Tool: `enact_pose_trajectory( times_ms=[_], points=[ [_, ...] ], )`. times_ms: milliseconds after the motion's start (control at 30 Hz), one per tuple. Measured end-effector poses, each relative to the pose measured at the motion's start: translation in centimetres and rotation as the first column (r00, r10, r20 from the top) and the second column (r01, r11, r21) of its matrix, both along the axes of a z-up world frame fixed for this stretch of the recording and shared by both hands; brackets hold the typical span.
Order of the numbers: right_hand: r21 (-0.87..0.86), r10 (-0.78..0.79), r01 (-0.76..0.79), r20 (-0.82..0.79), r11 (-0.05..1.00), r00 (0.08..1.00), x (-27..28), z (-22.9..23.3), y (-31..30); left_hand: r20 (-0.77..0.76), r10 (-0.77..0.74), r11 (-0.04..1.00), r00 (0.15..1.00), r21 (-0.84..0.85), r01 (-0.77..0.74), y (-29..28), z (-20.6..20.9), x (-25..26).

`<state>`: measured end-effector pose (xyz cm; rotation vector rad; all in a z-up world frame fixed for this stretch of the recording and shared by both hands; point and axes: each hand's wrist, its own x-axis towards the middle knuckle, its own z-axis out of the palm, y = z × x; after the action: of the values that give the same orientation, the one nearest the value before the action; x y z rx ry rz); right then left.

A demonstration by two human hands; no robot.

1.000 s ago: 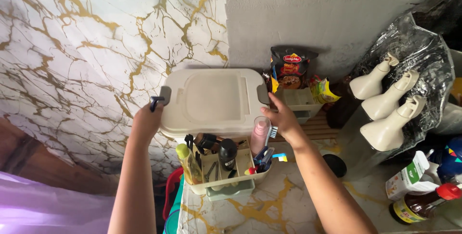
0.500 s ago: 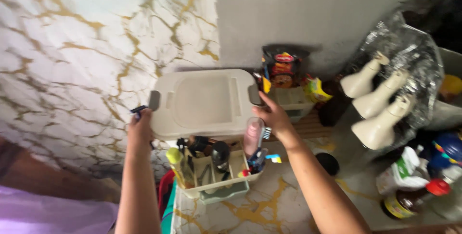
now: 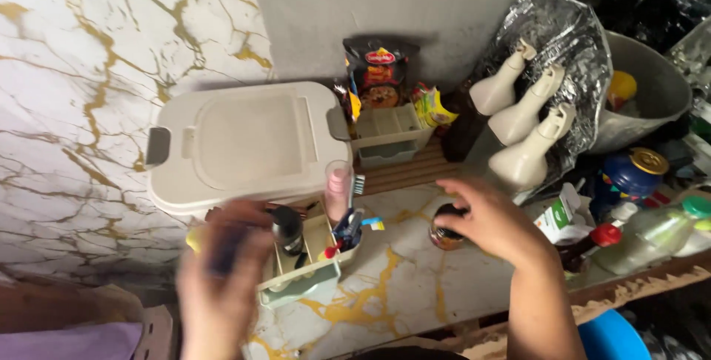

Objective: The person organizes personal care items on a cluttered countertop. They place toothbrushes, toothpaste, razors, and small bottles into a beige plastic organizer, then move a white lidded container and other items to make space.

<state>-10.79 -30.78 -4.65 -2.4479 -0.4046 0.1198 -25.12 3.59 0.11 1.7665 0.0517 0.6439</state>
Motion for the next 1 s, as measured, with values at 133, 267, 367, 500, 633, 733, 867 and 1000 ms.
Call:
enact_pose_trajectory(
  times_ms=[133, 267, 367, 500, 633, 733, 867, 1000],
  points=[
    [-0.233, 0.038, -0.032, 0.019, 0.972, 0.999, -1.3, -0.7, -0.4, -0.408, -0.458, 0.88, 0.79, -0.078, 0.469, -6.1, -0.3, 0.4],
    [-0.393, -0.063, 0.011, -0.121, 0.919, 0.991, -1.3, -1.7, 0.3, -0.427, -0.665, 0.673, 0.613, 0.013, 0.739, -9.5, -2.6, 1.2],
    [-0.49, -0.102, 0.032, -0.116, 0.871, 0.988, -1.4, -2.6, 1.2, -0.415, -0.702, 0.634, 0.578, 0.005, 0.773, -10.3, -4.3, 1.9],
    [-0.415, -0.123, 0.077, -0.084, 0.906, 0.989, -1.2, -2.9, 1.8, -0.493, -0.637, 0.687, 0.593, -0.012, 0.727, -9.9, -5.6, 1.4],
    [-0.413, -0.034, 0.005, -0.065, 0.911, 0.997, -0.9, -2.7, 3.1, -0.627, -0.554, 0.729, 0.548, -0.048, 0.683, -9.2, -6.5, 0.8],
    [-0.379, 0.052, -0.061, -0.034, 0.923, 0.998, 0.0, -2.9, 4.7, -0.618, -0.562, 0.719, 0.55, -0.037, 0.694, -8.9, -7.6, 0.6],
    [-0.354, 0.17, -0.153, 0.016, 0.923, 0.985, 3.7, -3.4, 8.2, -0.529, -0.615, 0.704, 0.584, -0.034, 0.71, -8.6, -9.4, 0.4],
    [-0.241, 0.379, -0.34, 0.137, 0.909, 0.915, 7.9, -2.6, 11.1, -0.64, -0.524, 0.739, 0.562, -0.013, 0.674, -8.3, -11.0, 0.0]
  ],
)
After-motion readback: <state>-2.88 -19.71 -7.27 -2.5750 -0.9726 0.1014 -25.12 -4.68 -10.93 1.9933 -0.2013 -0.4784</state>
